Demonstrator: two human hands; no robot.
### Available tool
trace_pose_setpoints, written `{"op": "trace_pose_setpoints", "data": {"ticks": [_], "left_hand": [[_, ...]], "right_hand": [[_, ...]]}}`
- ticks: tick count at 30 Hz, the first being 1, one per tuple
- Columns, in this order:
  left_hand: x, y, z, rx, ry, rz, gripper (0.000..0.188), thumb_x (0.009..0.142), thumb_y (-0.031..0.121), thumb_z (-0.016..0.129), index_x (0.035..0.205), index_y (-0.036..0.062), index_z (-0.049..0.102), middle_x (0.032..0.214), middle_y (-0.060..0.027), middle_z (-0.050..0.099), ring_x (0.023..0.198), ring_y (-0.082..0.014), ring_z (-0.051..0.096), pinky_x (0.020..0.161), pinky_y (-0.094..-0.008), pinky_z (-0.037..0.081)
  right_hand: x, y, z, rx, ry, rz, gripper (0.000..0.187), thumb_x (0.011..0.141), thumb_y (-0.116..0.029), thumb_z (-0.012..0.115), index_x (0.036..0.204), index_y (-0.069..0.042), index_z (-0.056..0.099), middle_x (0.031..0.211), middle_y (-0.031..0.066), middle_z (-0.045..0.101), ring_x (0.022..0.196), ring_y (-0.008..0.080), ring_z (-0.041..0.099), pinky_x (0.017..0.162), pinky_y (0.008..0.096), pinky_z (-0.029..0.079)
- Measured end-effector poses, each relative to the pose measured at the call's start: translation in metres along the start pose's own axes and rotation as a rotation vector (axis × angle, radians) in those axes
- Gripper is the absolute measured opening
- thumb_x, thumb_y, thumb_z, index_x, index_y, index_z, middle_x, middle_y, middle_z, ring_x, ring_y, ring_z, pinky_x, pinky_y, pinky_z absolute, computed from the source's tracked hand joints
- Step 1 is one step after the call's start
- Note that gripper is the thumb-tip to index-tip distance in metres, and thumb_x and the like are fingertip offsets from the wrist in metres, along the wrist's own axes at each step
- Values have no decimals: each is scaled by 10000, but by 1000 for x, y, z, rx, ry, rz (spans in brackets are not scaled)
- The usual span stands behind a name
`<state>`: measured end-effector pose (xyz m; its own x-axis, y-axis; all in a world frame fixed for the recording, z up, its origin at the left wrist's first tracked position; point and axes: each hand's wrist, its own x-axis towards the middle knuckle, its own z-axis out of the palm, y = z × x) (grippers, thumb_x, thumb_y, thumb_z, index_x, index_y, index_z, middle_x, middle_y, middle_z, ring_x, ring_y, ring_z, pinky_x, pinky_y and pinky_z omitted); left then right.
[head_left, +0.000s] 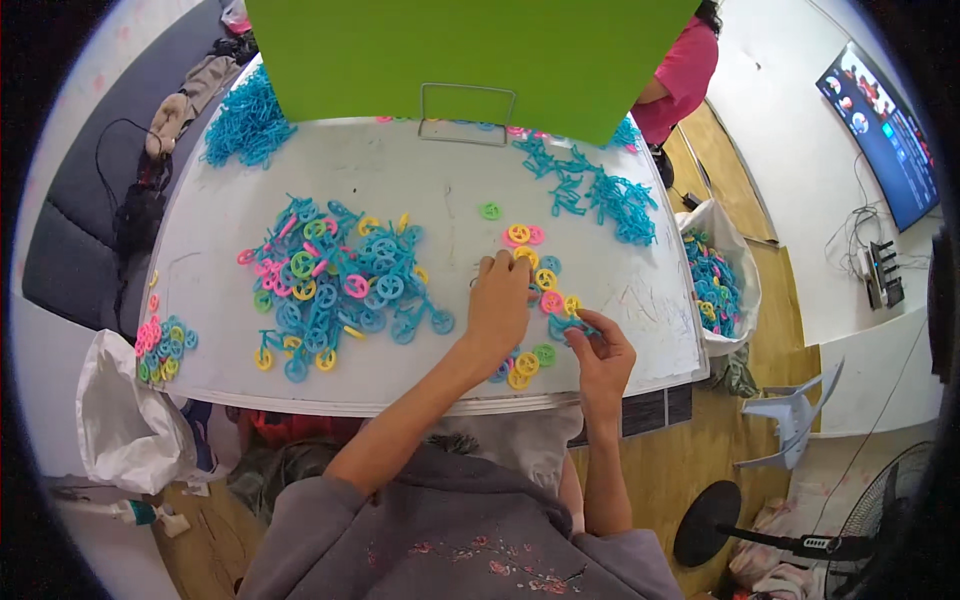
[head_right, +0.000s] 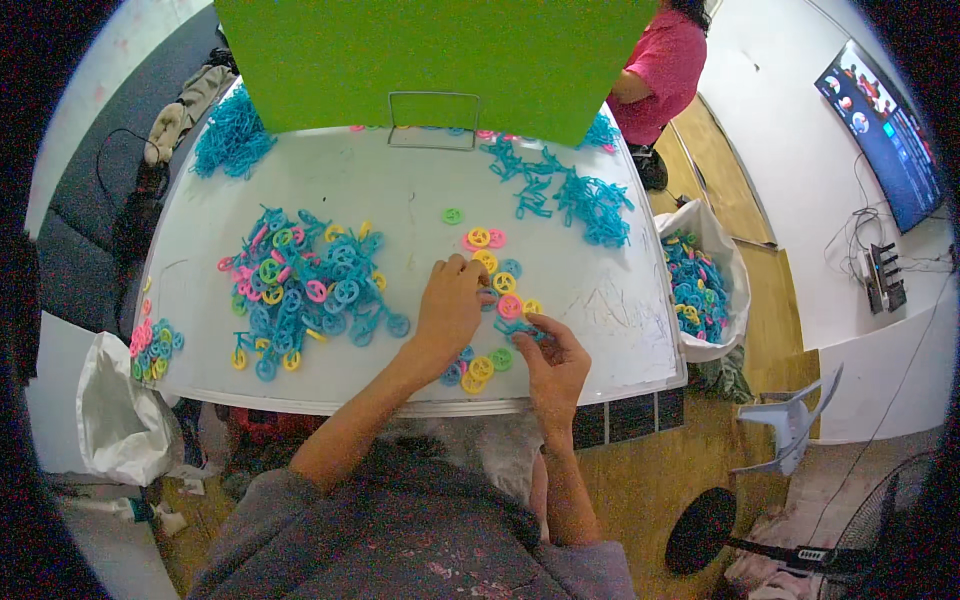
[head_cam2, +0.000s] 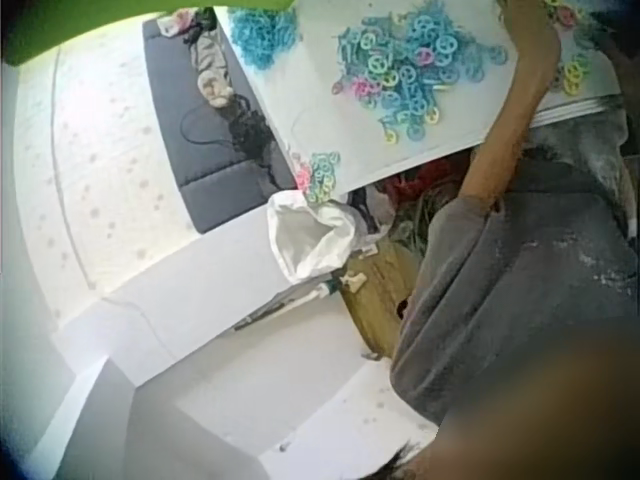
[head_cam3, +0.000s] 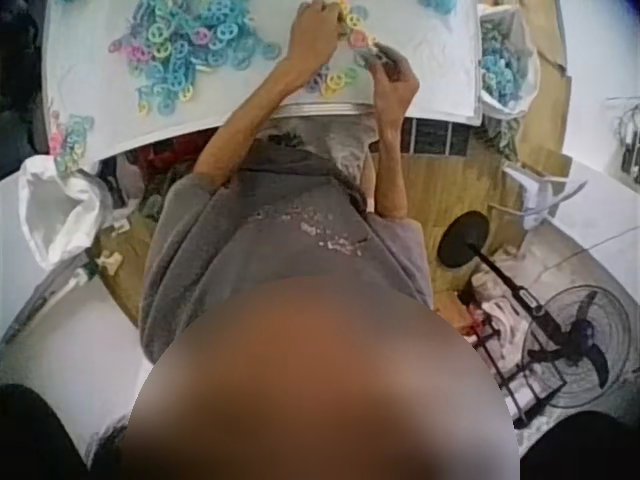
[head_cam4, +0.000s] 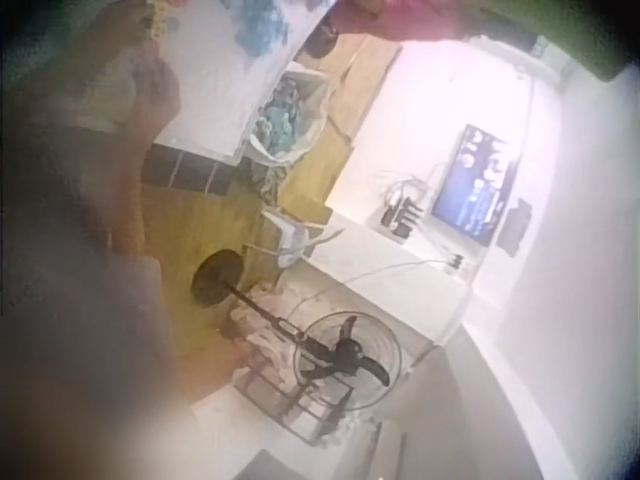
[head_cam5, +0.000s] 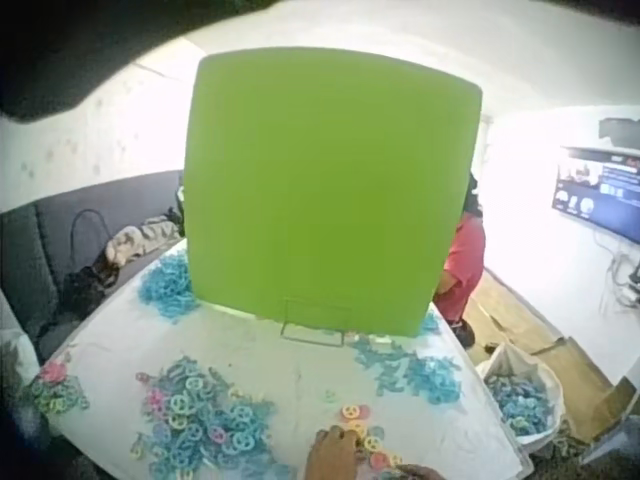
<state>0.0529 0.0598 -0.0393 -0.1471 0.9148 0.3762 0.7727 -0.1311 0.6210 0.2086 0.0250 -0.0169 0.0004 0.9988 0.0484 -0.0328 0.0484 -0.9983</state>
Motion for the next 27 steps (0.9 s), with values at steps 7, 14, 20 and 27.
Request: {"op": "trace_pose_setpoints", "data": {"ticks": [7,14,20,27], "left_hand": [[3,1,-7,-125,95,5,208,742,19,675,925,51,581,837,-93,576,805,-277,571,687,-380,467],[-14,3,-50,-940,-260,-380,203,861,120,658,1006,-1,584,873,-43,603,776,-126,606,628,-260,478],[-24,11,-64,-1139,-356,-511,133,898,79,589,988,-14,557,894,-56,605,811,-131,615,646,-261,508],[-31,8,-60,-938,-121,-421,88,865,-44,552,951,-25,541,786,-76,621,705,-116,621,604,-237,518]], "right_hand": [[12,5,2,-119,-12,-211,222,791,86,663,1001,30,622,918,66,632,812,114,616,706,227,502],[8,-3,10,-372,-31,-421,245,705,55,728,929,-33,683,897,104,651,829,212,639,736,306,508],[-1,-7,26,-303,-101,-414,264,741,133,661,977,16,647,948,90,623,881,160,619,765,273,529],[2,-9,29,-275,-225,-179,129,792,84,648,909,39,616,870,70,646,821,134,633,750,265,525]]}}
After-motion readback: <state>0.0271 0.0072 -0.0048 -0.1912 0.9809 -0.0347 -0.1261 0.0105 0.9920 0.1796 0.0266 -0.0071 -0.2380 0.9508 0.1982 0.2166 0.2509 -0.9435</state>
